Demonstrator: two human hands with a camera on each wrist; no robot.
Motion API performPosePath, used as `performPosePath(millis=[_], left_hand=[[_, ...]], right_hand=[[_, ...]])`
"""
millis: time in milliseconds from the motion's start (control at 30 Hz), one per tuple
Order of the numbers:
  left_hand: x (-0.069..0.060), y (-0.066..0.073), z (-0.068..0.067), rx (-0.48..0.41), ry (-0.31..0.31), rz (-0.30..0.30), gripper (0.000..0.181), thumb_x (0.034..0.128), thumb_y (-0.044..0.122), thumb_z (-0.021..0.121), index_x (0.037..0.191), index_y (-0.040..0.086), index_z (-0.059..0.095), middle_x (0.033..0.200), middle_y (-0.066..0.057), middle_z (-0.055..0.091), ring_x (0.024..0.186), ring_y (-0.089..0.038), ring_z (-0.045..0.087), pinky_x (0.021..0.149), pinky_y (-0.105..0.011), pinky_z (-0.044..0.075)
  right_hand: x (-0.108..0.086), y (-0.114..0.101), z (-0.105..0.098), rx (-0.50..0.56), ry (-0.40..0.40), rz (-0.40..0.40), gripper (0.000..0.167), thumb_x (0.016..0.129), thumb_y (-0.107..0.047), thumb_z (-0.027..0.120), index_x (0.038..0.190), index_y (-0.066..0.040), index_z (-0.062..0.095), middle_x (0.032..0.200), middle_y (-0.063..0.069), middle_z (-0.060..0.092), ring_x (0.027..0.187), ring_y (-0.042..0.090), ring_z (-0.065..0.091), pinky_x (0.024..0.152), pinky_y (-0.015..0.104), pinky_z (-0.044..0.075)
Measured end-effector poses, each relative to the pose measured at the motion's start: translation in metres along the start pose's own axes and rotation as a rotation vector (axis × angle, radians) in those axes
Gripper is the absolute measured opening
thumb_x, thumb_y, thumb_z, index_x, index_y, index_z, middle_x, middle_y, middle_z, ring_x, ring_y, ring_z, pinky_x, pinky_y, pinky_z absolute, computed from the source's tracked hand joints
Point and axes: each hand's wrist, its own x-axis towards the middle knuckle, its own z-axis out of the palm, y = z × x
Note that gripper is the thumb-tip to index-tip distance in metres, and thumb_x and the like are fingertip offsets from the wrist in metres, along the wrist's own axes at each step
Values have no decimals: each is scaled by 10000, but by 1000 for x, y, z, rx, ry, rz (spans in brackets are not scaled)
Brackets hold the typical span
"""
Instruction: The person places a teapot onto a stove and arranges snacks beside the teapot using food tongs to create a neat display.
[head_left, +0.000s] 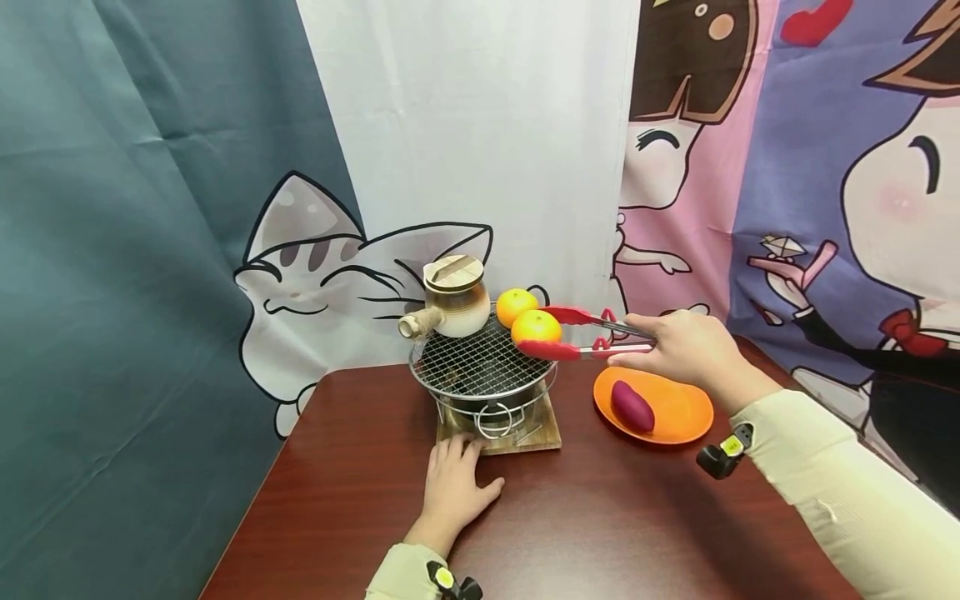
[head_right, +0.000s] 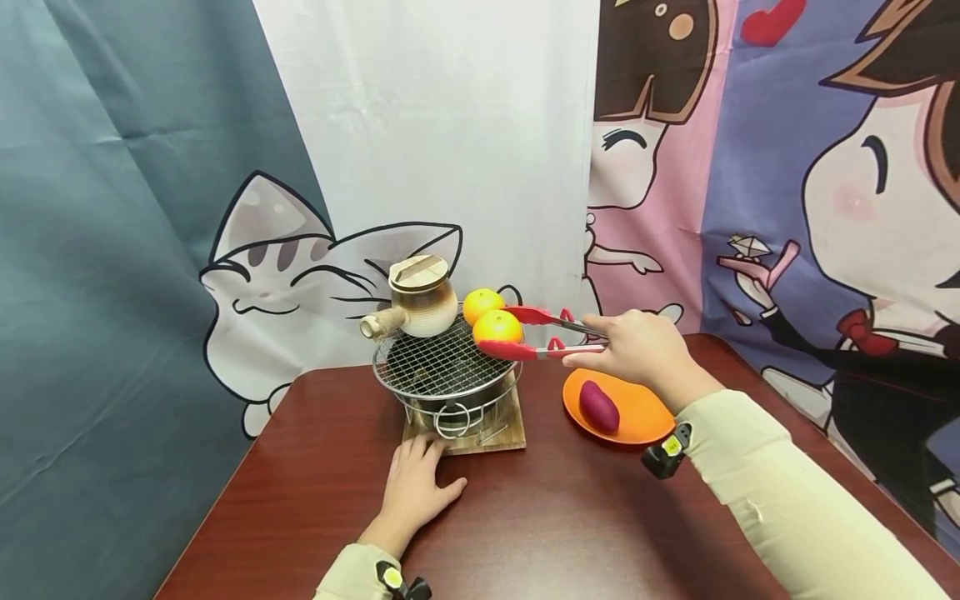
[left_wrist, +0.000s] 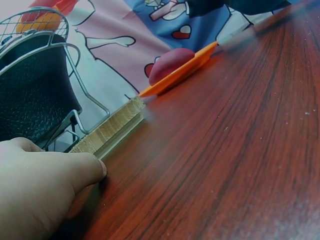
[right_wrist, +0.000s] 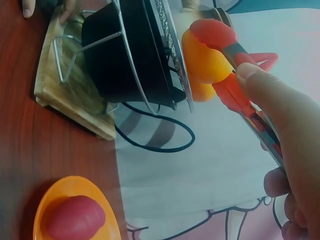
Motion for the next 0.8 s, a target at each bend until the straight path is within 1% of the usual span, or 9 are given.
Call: performPosePath(millis=[133, 233, 367, 433, 500, 700, 800], left_hand=[[-1, 0, -2, 3, -21, -10, 585, 740, 518, 793, 1208, 188, 673, 1233, -57, 551, 1159, -290, 487, 1064, -506, 358], [-1, 1, -2, -2, -14, -1, 581, 739, 508, 797, 1206, 185, 673, 1225, -58, 552, 1156, -294, 490, 1058, -509, 363], [-1, 2, -3, -8, -7, 2, 571, 740, 497, 798, 1203, 187, 674, 1223, -59, 552, 1159, -300, 491, 1060, -512, 364], [-1, 2, -4, -7, -8, 0, 569, 741, 496, 797, 1203, 187, 674, 1225, -61, 550, 1162, -301, 489, 1062, -511, 362], [-1, 2, -4, -6, -11, -3, 570, 742, 495, 797, 1204, 185, 673, 1228, -64, 549, 1165, -302, 487, 1065, -510, 360], [0, 2, -4, -8, -23, -11, 577, 746, 499, 796, 1215, 187, 669, 1246, -64, 544, 1185, -299, 477, 1083, -506, 345], [-1, 2, -3, -11, -21, -10, 578, 742, 496, 799, 1212, 184, 670, 1246, -67, 545, 1184, -301, 478, 1082, -509, 346]], right_hand=[[4, -5, 3, 15, -20, -3, 861, 788, -836, 551, 1378, -216, 647, 926, 109, 746, 704, 253, 628, 514, 331, 442], [5, -6, 4, 20, -36, 1, 874, 783, -851, 536, 1386, -226, 640, 895, 88, 740, 703, 238, 620, 511, 317, 423], [7, -7, 5, 31, -61, 1, 880, 783, -857, 526, 1392, -232, 635, 779, 26, 698, 658, 205, 581, 502, 310, 413], [8, -8, 5, 38, -65, -1, 875, 784, -855, 530, 1387, -230, 639, 754, 6, 685, 648, 196, 573, 500, 308, 413], [8, -9, 5, 44, -67, 0, 876, 784, -855, 530, 1384, -227, 642, 762, 3, 692, 655, 198, 580, 501, 308, 417], [9, -10, 6, 54, -68, 8, 892, 773, -865, 528, 1387, -228, 640, 865, 40, 738, 710, 229, 621, 514, 319, 438], [8, -10, 6, 62, -73, 15, 892, 771, -865, 531, 1386, -228, 641, 877, 41, 742, 711, 231, 623, 521, 324, 443]])
